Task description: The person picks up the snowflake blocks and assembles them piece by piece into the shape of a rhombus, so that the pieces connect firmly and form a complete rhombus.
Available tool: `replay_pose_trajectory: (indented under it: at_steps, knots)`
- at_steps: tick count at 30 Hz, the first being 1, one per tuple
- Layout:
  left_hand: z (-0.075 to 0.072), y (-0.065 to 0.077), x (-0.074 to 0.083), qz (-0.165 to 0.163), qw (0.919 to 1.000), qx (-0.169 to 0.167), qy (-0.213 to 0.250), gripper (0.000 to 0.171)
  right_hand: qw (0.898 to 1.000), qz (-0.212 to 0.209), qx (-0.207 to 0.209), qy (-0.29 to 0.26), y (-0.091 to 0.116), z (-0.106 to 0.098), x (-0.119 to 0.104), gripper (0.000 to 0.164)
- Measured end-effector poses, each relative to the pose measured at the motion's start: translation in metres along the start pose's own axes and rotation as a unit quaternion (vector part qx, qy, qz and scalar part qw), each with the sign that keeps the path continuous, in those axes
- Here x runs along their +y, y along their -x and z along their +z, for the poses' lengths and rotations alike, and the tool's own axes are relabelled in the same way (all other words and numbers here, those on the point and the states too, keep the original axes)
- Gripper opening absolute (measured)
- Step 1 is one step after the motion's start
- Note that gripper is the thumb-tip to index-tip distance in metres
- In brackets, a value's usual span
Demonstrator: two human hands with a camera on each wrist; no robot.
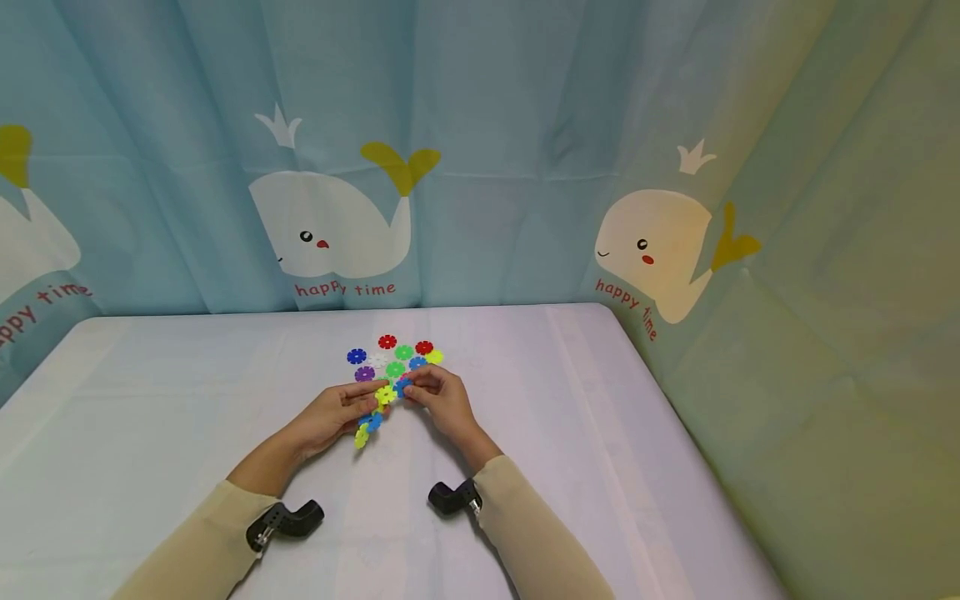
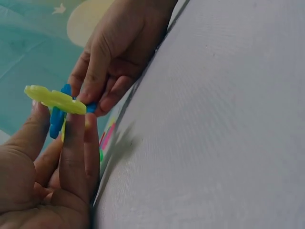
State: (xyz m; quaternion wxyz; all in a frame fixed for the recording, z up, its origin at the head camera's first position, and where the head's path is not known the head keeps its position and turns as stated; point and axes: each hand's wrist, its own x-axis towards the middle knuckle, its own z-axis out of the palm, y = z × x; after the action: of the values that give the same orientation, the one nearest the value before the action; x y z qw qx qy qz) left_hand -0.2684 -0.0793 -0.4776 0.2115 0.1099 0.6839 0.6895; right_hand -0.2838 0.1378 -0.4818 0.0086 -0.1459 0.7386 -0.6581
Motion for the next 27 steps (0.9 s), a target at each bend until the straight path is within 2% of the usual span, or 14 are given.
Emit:
replay_pose_trajectory:
  at_steps: [7, 15, 20, 22, 27]
  knots:
    - [0.001, 0.0, 0.0, 0.001, 0.9997, -0.011, 0.021, 0.061, 1.0, -0.011, -0.005, 0.006, 0.0, 0.001, 0.002, 0.014]
    - [0.004, -0.002, -0.001, -0.012, 0.9997, 0.016, -0.015, 0.05, 1.0, 0.002, -0.008, 0.004, 0.001, 0.002, -0.003, 0.013]
    - [0.007, -0.003, -0.001, -0.017, 0.9983, 0.027, -0.048, 0.052, 1.0, 0.004, -0.005, 0.024, 0.008, 0.003, -0.022, 0.014]
    - [0.008, -0.003, -0.001, -0.017, 0.9983, 0.03, -0.046, 0.053, 0.999, 0.002, -0.001, 0.04, 0.01, 0.004, -0.029, 0.017]
    - [0.008, -0.003, 0.0, -0.01, 0.9982, 0.034, -0.047, 0.055, 0.999, 0.016, 0.011, 0.041, 0.006, 0.003, -0.018, 0.025]
